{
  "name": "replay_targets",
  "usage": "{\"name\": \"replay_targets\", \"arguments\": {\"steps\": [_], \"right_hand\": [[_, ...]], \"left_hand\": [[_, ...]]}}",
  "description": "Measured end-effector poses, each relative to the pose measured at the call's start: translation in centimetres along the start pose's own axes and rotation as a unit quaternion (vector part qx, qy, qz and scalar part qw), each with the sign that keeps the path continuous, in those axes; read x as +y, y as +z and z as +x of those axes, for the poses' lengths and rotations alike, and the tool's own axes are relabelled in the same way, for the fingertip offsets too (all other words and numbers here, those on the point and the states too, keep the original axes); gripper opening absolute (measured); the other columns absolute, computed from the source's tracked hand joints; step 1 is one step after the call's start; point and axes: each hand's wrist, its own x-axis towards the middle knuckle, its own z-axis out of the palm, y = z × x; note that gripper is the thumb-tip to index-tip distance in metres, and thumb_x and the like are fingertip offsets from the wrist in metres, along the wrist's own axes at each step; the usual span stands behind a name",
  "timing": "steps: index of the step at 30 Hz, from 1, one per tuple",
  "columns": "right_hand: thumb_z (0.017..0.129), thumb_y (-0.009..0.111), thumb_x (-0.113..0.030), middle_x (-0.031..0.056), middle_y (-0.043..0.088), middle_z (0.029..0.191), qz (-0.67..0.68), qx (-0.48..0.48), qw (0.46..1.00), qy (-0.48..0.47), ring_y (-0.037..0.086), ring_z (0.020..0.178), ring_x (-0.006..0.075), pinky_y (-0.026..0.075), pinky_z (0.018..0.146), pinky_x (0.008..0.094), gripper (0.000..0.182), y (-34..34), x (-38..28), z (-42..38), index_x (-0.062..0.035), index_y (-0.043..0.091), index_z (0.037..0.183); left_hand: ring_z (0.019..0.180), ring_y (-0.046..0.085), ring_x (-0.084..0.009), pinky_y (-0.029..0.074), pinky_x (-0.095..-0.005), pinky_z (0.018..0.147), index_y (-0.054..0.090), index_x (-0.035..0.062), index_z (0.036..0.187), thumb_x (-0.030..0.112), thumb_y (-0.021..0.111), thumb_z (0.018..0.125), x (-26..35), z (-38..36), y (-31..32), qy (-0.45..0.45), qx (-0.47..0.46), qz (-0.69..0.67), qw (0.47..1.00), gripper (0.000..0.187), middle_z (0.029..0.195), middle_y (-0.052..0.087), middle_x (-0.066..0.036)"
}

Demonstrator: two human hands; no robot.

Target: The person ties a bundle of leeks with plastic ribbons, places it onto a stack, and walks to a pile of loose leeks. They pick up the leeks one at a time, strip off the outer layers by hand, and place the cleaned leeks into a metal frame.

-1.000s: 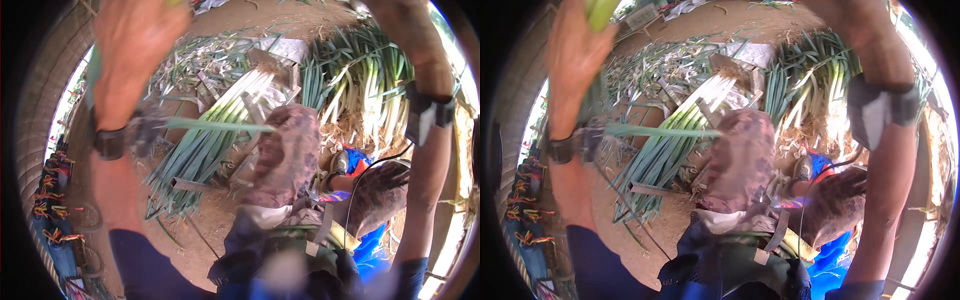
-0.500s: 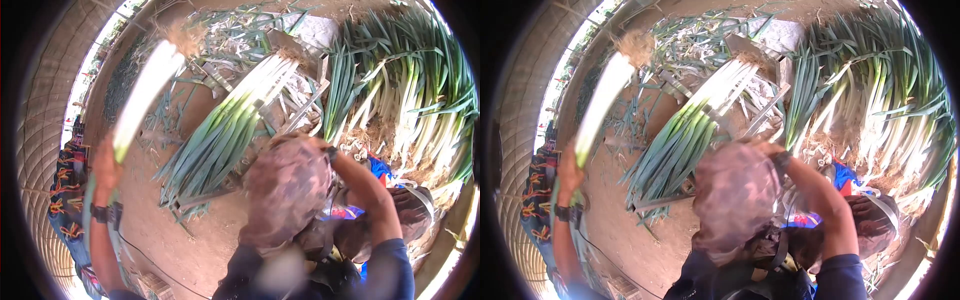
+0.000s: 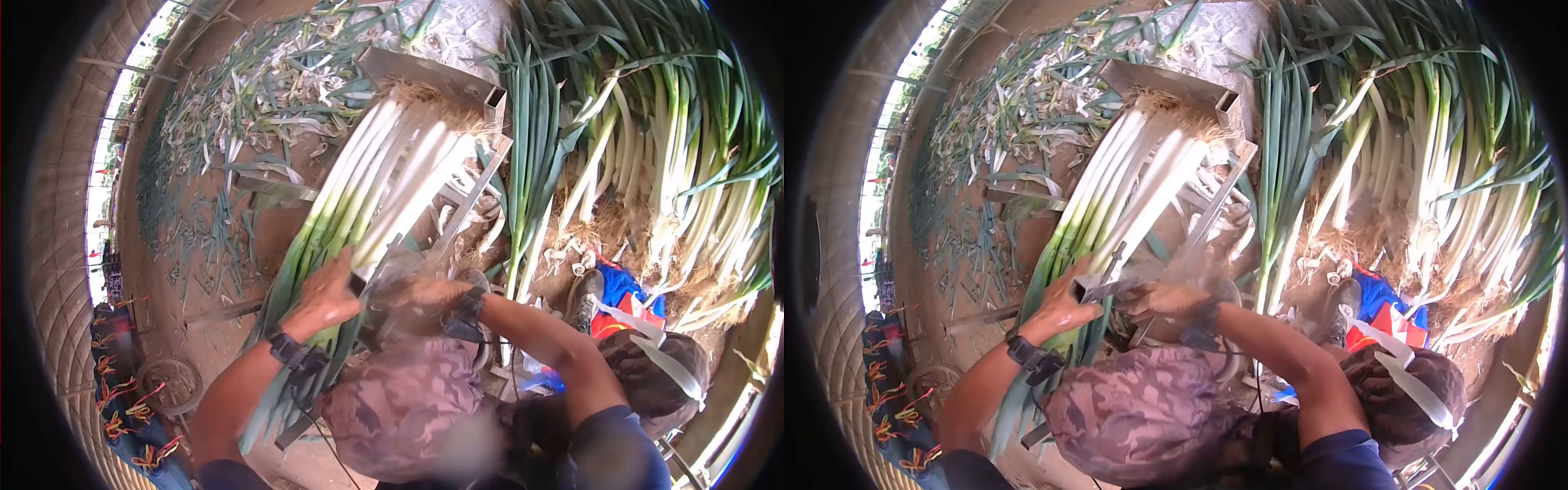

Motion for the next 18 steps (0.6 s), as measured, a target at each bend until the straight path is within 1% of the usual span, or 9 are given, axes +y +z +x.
{"name": "replay_targets", "arguments": {"steps": [2,4,5,6,10,12,13,15,18], "right_hand": [[0.095,0.054,-0.008,0.0133,0.041,0.146,0.044,-0.014,0.998,0.034,0.048,0.128,0.0231,0.039,0.11,0.0366,0.057,-0.5,1.6,1.1,-0.0003,0.031,0.146],[0.096,0.055,-0.008,0.0125,0.043,0.145,0.087,-0.031,0.994,0.066,0.049,0.127,0.0231,0.039,0.11,0.0363,0.053,-0.8,2.0,1.8,-0.0008,0.035,0.144],[0.096,0.054,-0.008,0.0116,0.043,0.145,-0.203,-0.091,0.975,-0.002,0.048,0.127,0.0236,0.039,0.11,0.036,0.048,-0.9,1.6,2.0,-0.0007,0.039,0.142],[0.097,0.053,-0.008,0.0107,0.044,0.144,-0.473,-0.143,0.866,-0.072,0.048,0.127,0.0241,0.039,0.11,0.0356,0.044,-0.6,1.1,1.9,-0.0005,0.043,0.139],[0.091,0.054,-0.022,0.0177,0.062,0.123,-0.455,-0.075,0.882,0.095,0.058,0.115,0.0273,0.046,0.102,0.0333,0.042,1.4,-1.5,0.8,-0.0019,0.058,0.128],[0.095,0.058,-0.015,0.0128,0.049,0.141,-0.405,-0.081,0.91,0.045,0.046,0.129,0.0262,0.037,0.111,0.0358,0.052,1.8,-2.2,0.6,-0.0004,0.04,0.142],[0.095,0.058,-0.015,0.0128,0.049,0.141,-0.403,-0.086,0.91,0.05,0.046,0.129,0.0262,0.037,0.111,0.0358,0.052,1.8,-0.9,0.2,-0.0004,0.04,0.142],[0.092,0.063,-0.022,0.0161,0.047,0.142,-0.048,-0.001,0.999,0.023,0.045,0.13,0.0273,0.034,0.112,0.0366,0.064,1.6,0.1,-1.1,0.0028,0.035,0.144],[0.089,0.065,-0.025,0.0171,0.045,0.144,-0.101,0.007,0.986,0.129,0.045,0.13,0.0275,0.034,0.112,0.037,0.073,0.7,-2.9,-2.8,0.0051,0.03,0.146]], "left_hand": [[0.102,0.059,-0.0446,0.048,-0.0509,0.086,0.03,0.0019,0.14,0.03,0.075,0.069,-0.4,2.5,2.0,0.149,0.084,-0.01,0.985,0.088,0.113,0.057,-0.027],[0.099,0.06,-0.0458,0.048,-0.0524,0.083,0.03,0.0022,0.14,0.04,0.072,0.072,0.9,4.7,3.4,0.112,0.101,0.003,0.989,0.088,0.11,0.058,-0.028],[0.095,0.06,-0.0471,0.049,-0.054,0.08,0.03,0.0026,0.139,0.05,0.07,0.075,1.2,5.6,4.0,0.076,0.122,0.015,0.989,0.089,0.108,0.058,-0.028],[0.091,0.061,-0.0477,0.05,-0.0541,0.075,0.032,0.0032,0.139,0.06,0.058,0.082,0.4,6.1,4.9,0.115,0.141,-0.017,0.983,0.085,0.105,0.059,-0.03],[0.085,0.062,-0.0438,0.05,-0.0528,0.07,0.033,0.0017,0.139,0.063,0.055,0.083,0.4,8.0,7.7,0.074,0.174,0.062,0.98,0.086,0.097,0.058,-0.027],[0.084,0.062,-0.0433,0.05,-0.0523,0.069,0.033,0.0014,0.14,0.063,0.055,0.083,0.9,7.8,7.5,0.074,0.196,0.076,0.975,0.087,0.096,0.057,-0.026],[0.083,0.062,-0.0428,0.049,-0.0518,0.069,0.032,0.0012,0.142,0.063,0.055,0.083,1.2,7.5,7.5,0.072,0.22,0.092,0.968,0.088,0.095,0.057,-0.025],[0.082,0.061,-0.0384,0.049,-0.0476,0.068,0.031,0.0044,0.144,0.055,0.056,0.085,1.5,7.8,8.4,0.048,0.218,0.103,0.969,0.082,0.098,0.056,-0.021],[0.09,0.054,-0.0388,0.045,-0.0473,0.075,0.031,0.0017,0.145,0.043,0.069,0.08,2.3,8.9,10.2,-0.013,0.242,0.18,0.953,0.087,0.105,0.049,-0.023]]}}
